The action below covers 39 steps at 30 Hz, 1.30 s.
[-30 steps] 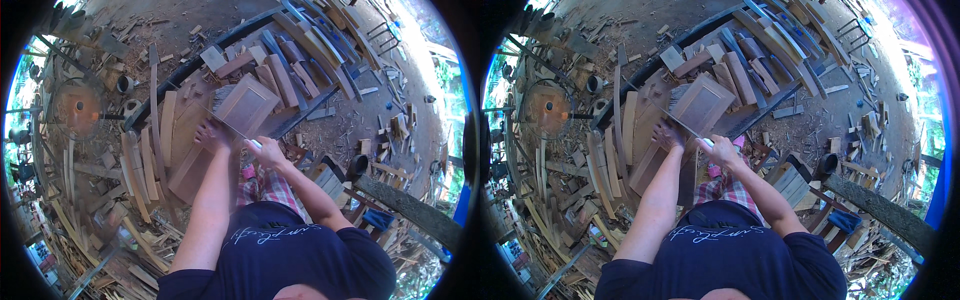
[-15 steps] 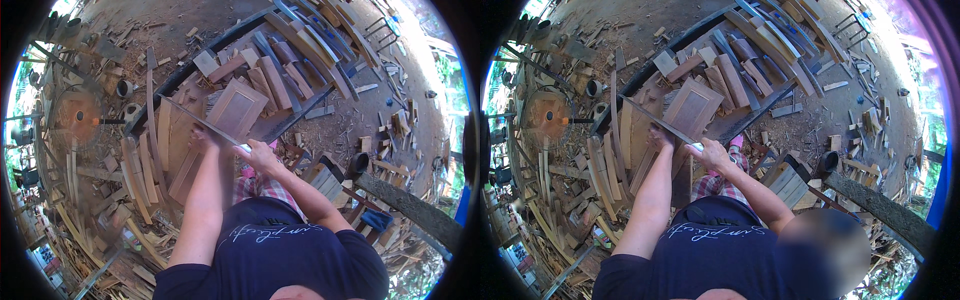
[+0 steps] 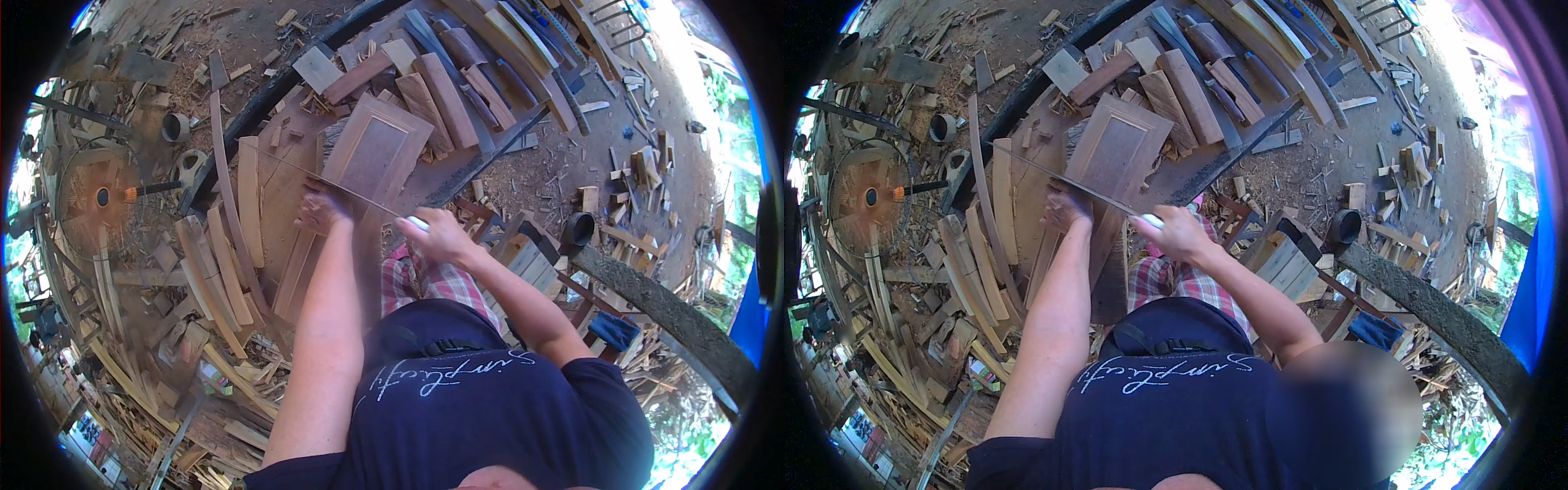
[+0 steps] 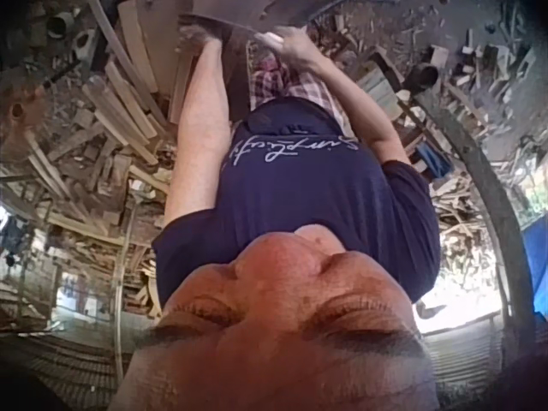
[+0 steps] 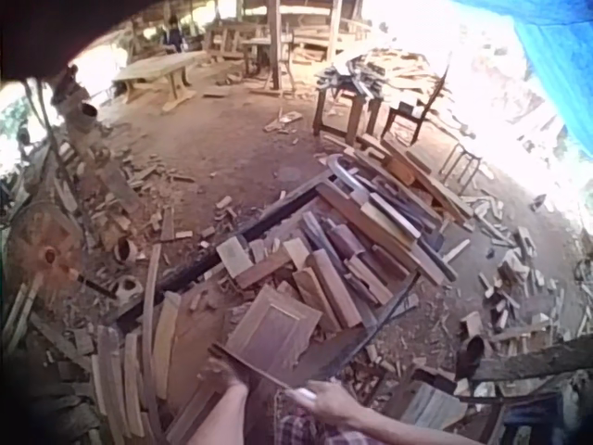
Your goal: The person cuts a wooden board on a workbench using handsaws, rotating and repositioning the wood while sawing along it.
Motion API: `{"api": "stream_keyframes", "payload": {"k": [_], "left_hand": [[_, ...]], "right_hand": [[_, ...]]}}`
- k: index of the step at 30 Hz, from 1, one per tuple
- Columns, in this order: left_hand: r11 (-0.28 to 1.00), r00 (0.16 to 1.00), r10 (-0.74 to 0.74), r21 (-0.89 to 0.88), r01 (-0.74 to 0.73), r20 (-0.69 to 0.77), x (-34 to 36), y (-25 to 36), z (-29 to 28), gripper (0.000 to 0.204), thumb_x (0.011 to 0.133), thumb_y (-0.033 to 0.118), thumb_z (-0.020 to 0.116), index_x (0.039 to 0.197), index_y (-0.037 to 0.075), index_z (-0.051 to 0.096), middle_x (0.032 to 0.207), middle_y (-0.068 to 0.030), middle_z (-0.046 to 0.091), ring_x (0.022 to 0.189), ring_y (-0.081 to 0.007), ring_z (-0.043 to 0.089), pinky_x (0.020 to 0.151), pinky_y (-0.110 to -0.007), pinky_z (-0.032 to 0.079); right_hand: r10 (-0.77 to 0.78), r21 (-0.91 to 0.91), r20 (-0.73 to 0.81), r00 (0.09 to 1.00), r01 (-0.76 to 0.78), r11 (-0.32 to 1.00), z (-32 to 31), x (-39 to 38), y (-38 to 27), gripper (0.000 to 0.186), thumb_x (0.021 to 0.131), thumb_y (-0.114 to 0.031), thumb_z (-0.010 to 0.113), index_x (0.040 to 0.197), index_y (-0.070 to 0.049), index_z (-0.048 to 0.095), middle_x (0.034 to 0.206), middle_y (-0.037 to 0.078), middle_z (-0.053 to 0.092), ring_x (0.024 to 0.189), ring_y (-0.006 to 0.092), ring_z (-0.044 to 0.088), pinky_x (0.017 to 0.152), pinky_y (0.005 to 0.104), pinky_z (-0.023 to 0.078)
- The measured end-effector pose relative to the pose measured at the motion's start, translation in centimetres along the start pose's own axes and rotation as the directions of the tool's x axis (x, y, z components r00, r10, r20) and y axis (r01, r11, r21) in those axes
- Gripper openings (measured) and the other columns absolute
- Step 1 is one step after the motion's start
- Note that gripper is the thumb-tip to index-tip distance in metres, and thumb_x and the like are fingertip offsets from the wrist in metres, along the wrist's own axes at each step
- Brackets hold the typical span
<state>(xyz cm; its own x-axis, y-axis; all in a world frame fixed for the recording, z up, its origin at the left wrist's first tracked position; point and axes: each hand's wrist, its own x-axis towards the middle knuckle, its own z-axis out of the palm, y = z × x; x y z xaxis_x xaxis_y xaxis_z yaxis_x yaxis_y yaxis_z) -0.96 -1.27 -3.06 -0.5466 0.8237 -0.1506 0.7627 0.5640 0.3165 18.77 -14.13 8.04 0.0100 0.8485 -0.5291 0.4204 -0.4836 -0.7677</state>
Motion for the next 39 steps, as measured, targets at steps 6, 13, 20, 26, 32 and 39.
{"api": "stream_keyframes", "payload": {"k": [6, 13, 20, 26, 32, 39], "left_hand": [[0.98, 0.999, 0.032, 0.195, -0.025, -0.035, -0.1, 0.5, -0.5, 0.045, 0.099, 0.043, 0.038, 0.091, 0.01, 0.068, 0.092, -0.0122, 0.07, 0.091, -0.0298, 0.065, 0.083, -0.048, 0.04], [0.984, 0.999, -0.018, 0.178, 0.013, 0.03, -0.7, 1.3, -1.9, 0.047, 0.095, 0.048, 0.041, 0.094, 0.011, 0.07, 0.095, -0.0152, 0.071, 0.094, -0.034, 0.066, 0.085, -0.05, 0.038], [0.988, 0.998, 0.047, 0.149, -0.041, -0.04, -0.6, 0.3, -0.1, 0.045, 0.09, 0.049, 0.05, 0.096, 0.008, 0.066, 0.09, -0.0123, 0.069, 0.094, -0.0297, 0.065, 0.084, -0.049, 0.039], [0.981, 0.998, 0.056, 0.185, -0.054, -0.007, 0.9, -1.5, 1.5, 0.046, 0.089, 0.052, 0.052, 0.096, 0.009, 0.065, 0.09, -0.0119, 0.069, 0.094, -0.0318, 0.065, 0.087, -0.053, 0.038], [0.991, 0.996, 0.088, 0.102, -0.084, -0.033, -1.2, 1.4, -1.8, 0.041, 0.093, 0.045, 0.047, 0.092, 0.009, 0.066, 0.092, -0.0129, 0.07, 0.093, -0.0331, 0.064, 0.086, -0.051, 0.037], [0.968, 0.993, 0.12, 0.221, -0.119, 0.007, -0.6, 0.5, -1.0, 0.041, 0.091, 0.048, 0.05, 0.092, 0.01, 0.066, 0.094, -0.0141, 0.069, 0.092, -0.0324, 0.062, 0.084, -0.047, 0.037]], "right_hand": [[0.013, -0.062, -0.024, 1.0, -0.015, 0.998, -3.3, -4.8, -1.2, 0.059, 0.088, -0.056, 0.057, 0.079, 0.001, 0.065, 0.073, 0.022, 0.065, 0.073, 0.0365, 0.067, 0.069, 0.0456, 0.051], [-0.042, -0.007, -0.015, 0.999, 0.042, 0.999, 0.0, 1.3, -4.4, 0.067, 0.087, -0.061, 0.054, 0.083, 0.005, 0.065, 0.076, 0.026, 0.064, 0.075, 0.0424, 0.065, 0.07, 0.0482, 0.051], [0.053, -0.136, 0.008, 0.999, -0.052, 0.989, -2.0, -3.9, -1.0, 0.069, 0.087, -0.062, 0.054, 0.088, 0.006, 0.064, 0.082, 0.028, 0.065, 0.082, 0.0445, 0.064, 0.074, 0.0486, 0.05], [0.066, 0.011, 0.023, 0.998, -0.066, 0.998, 0.2, 0.5, -3.0, 0.067, 0.088, -0.062, 0.053, 0.086, 0.005, 0.063, 0.082, 0.028, 0.065, 0.081, 0.0435, 0.064, 0.073, 0.0486, 0.049], [0.028, -0.068, 0.034, 0.999, -0.025, 0.997, -1.4, -3.4, -0.1, 0.069, 0.088, -0.062, 0.053, 0.087, 0.006, 0.063, 0.084, 0.028, 0.065, 0.081, 0.0419, 0.065, 0.074, 0.0467, 0.05], [0.031, -0.061, -0.005, 1.0, -0.031, 0.998, 0.7, 1.0, -3.3, 0.068, 0.089, -0.062, 0.052, 0.089, 0.005, 0.063, 0.086, 0.027, 0.066, 0.083, 0.0422, 0.065, 0.075, 0.0477, 0.05]]}}
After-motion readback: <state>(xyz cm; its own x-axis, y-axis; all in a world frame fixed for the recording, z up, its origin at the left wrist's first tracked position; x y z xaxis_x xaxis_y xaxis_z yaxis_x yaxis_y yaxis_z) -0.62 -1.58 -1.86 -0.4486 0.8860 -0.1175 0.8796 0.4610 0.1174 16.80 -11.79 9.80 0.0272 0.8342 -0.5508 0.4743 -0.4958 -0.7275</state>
